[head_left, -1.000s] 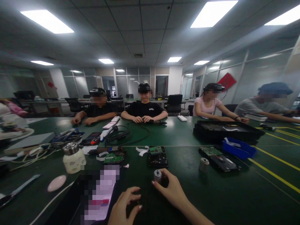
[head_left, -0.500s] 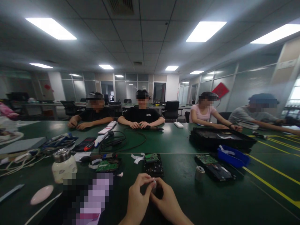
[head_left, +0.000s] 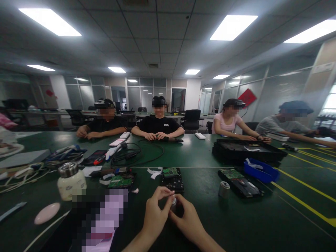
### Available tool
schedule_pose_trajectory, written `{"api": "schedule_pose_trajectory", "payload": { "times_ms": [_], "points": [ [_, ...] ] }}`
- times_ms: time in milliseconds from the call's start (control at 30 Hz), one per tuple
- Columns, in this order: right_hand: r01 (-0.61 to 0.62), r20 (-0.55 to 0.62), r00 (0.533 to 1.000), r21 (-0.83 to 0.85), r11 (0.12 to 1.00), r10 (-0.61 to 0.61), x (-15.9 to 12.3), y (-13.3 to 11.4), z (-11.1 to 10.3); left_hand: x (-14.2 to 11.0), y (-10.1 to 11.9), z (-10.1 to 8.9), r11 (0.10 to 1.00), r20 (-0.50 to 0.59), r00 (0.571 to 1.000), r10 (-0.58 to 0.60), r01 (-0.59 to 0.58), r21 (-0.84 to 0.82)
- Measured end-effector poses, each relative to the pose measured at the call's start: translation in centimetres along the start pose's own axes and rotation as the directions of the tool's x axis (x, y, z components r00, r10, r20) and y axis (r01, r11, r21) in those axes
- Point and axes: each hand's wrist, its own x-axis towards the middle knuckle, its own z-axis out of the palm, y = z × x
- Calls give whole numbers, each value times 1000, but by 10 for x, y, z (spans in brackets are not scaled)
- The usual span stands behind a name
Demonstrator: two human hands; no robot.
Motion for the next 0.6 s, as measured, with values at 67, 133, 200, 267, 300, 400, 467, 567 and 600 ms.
{"api": "schedule_pose_trajectory", "payload": {
  "times_ms": [67, 133, 200, 267, 300, 400, 467, 567, 600],
  "points": [
    [6, 1, 1000, 1, 1000, -6, 0, -1, 0, 0, 2, -1, 1000, 34, 999, -8, 8, -8],
    [5, 7, 1000, 3, 1000, -5, 0, -3, -1, -1, 4, -3, 1000, 58, 998, -21, 22, -12],
    [4, 16, 1000, 18, 1000, -5, 0, -6, -1, -4, 3, -4, 1000, 75, 997, -27, 28, -10],
    [16, -4, 1000, 65, 998, -16, -1, -8, -2, -9, -1, -4, 1000, 76, 997, -21, 21, -7],
    [26, -22, 999, 98, 995, -24, -1, -9, -3, -11, -4, -5, 1000, 70, 997, -20, 21, -9],
    [55, -51, 998, 182, 982, -46, -3, -9, -6, -17, -12, -4, 998, 80, 995, -54, 57, -30],
    [65, -15, 998, 206, 976, -63, -3, -8, -8, -17, -14, -3, 995, 122, 989, -82, 88, -48],
    [69, -32, 997, 201, 977, -64, -2, -6, -11, -14, -12, -2, 992, 192, 975, -108, 119, -45],
    [68, -77, 996, 199, 978, -54, -2, -5, -12, -13, -11, -1, 992, 205, 972, -117, 126, -29]
  ]
}}
